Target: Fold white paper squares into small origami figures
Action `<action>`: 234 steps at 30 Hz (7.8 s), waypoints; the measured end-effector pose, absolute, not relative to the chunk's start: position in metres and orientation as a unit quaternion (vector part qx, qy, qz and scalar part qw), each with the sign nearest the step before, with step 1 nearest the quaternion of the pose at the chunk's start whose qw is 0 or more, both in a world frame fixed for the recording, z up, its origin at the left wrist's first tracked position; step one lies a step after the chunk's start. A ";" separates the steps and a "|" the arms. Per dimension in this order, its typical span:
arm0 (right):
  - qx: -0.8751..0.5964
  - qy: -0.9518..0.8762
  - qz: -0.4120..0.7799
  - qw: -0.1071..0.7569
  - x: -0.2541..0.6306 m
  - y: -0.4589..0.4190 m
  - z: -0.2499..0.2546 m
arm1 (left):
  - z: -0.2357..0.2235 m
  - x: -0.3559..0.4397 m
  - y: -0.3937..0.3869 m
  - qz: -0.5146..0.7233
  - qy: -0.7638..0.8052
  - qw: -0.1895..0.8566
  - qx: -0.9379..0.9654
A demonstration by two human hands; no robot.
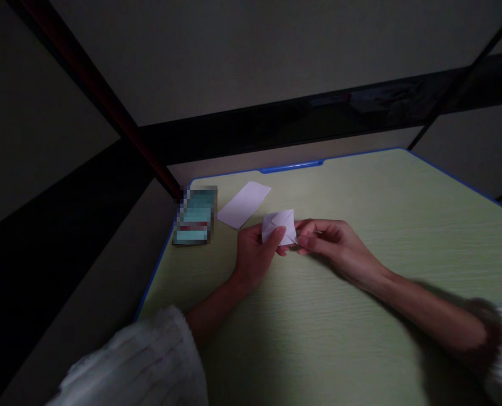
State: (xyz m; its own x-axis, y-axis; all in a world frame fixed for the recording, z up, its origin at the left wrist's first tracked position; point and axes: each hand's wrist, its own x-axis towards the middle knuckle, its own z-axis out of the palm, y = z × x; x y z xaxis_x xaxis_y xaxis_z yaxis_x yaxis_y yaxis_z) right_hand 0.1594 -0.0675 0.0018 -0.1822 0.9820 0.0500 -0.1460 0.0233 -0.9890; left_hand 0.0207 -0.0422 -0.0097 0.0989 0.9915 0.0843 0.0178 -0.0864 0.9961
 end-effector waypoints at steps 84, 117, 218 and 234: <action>-0.389 -0.575 0.592 0.409 0.168 -0.066 -0.009 | -0.017 0.021 -0.046 0.392 0.342 0.682 0.514; -0.398 -0.598 0.564 0.407 0.161 -0.069 -0.001 | -0.008 0.021 -0.048 0.366 0.366 0.640 0.568; -0.408 -0.584 0.560 0.423 0.174 -0.065 -0.003 | -0.023 0.020 -0.041 0.389 0.363 0.633 0.562; -0.396 -0.556 0.616 0.392 0.168 -0.065 0.000 | -0.015 0.020 -0.040 0.405 0.374 0.613 0.567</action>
